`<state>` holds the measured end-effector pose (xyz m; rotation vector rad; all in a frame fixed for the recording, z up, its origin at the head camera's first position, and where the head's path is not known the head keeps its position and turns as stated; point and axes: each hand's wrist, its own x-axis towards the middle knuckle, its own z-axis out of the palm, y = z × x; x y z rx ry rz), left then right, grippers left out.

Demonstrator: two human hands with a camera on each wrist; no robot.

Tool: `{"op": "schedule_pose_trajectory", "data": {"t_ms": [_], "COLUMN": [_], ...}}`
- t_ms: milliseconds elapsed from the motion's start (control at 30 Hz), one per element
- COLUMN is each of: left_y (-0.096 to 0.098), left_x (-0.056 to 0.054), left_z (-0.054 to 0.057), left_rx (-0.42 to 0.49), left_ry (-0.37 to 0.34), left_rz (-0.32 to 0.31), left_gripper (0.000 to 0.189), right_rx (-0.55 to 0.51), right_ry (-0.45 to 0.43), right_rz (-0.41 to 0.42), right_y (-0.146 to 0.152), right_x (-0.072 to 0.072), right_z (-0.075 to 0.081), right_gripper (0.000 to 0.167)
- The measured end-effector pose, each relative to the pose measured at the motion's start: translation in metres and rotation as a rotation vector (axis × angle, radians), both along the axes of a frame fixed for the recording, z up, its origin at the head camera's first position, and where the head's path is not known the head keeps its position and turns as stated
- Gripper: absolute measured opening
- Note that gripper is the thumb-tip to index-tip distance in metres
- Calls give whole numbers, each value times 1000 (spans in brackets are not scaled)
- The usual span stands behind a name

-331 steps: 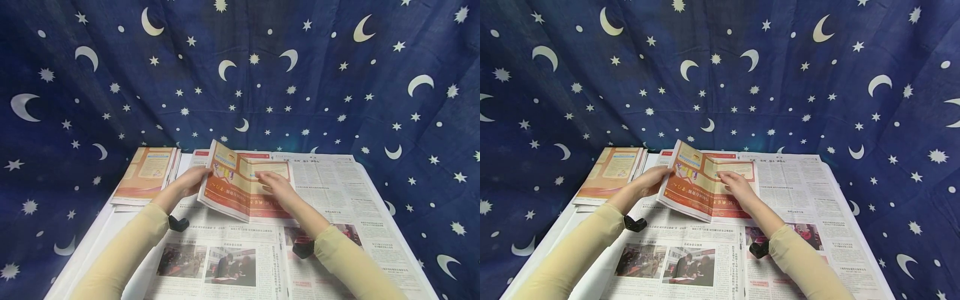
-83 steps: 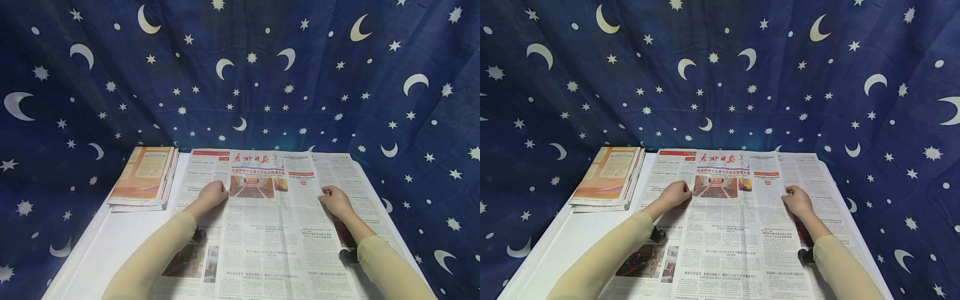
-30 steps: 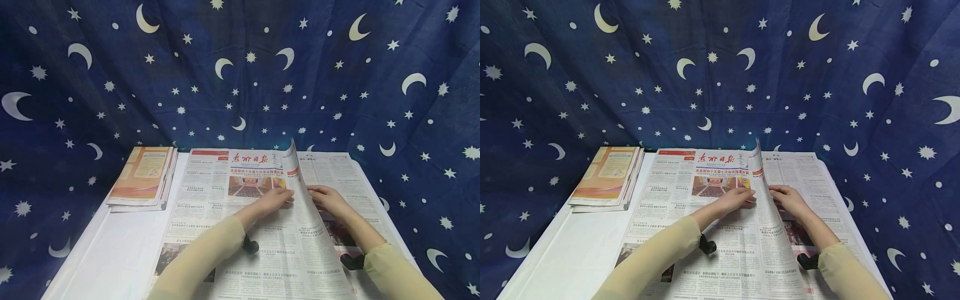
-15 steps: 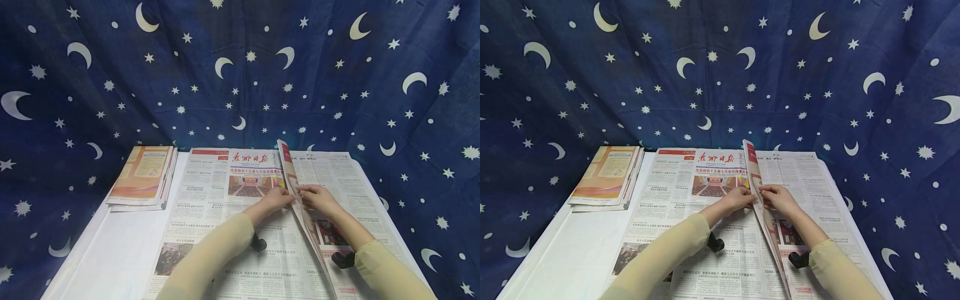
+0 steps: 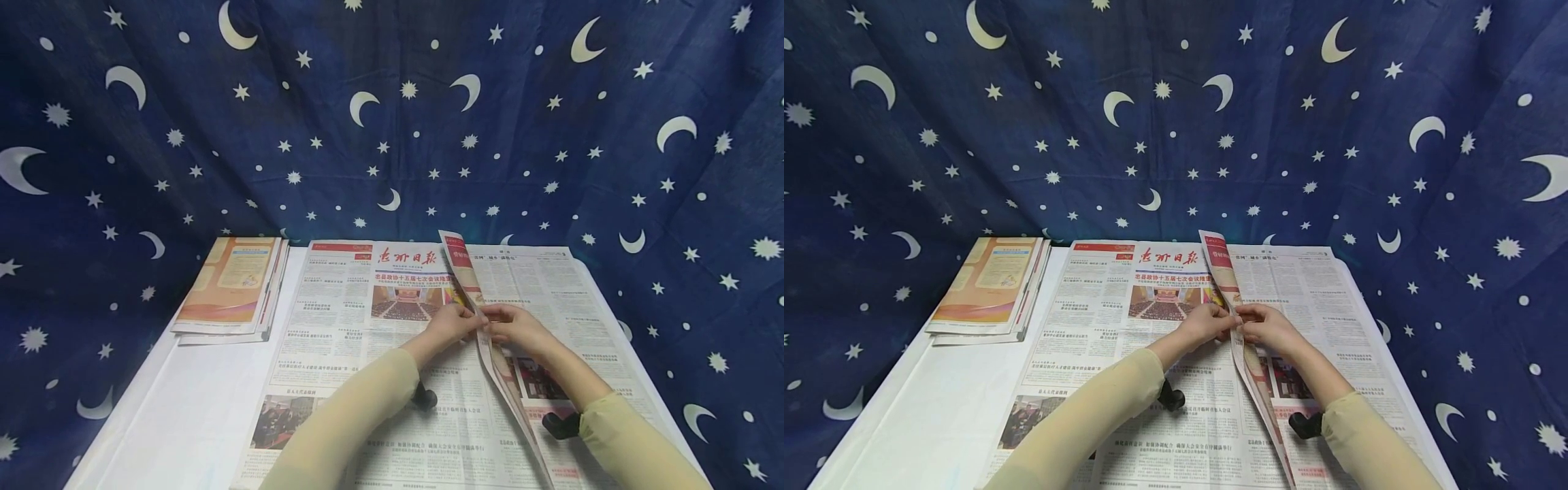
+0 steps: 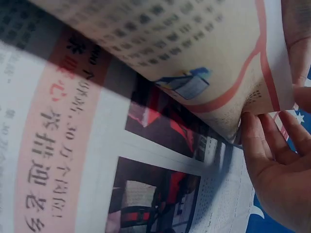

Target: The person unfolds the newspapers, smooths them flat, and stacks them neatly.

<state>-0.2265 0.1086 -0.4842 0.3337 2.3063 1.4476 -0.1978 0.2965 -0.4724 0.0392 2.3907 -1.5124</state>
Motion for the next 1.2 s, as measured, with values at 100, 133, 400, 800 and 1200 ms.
{"op": "schedule_pose_trajectory", "data": {"t_ms": [100, 133, 400, 800, 1200], "left_y": [1, 2, -3, -50, -149], "left_x": [-1, -1, -6, -15, -26], "left_z": [-3, -3, -8, 17, 48], "left_rx": [0, 0, 45, 207, 315], "left_ry": [-13, -13, -31, -15, -119], "left_rz": [18, 19, -6, -57, -1], "left_gripper": [29, 27, 15, 15, 38], "right_rx": [58, 83, 246, 214, 287], "right_ry": [27, 41, 97, 67, 81], "right_rz": [5, -3, -85, -108, -178], "right_y": [-1, -1, 9, 49, 82], "right_x": [2, 2, 6, 14, 17], "right_z": [-2, -2, 0, 16, 18], "right_gripper": [53, 48, 31, 38, 42]}}
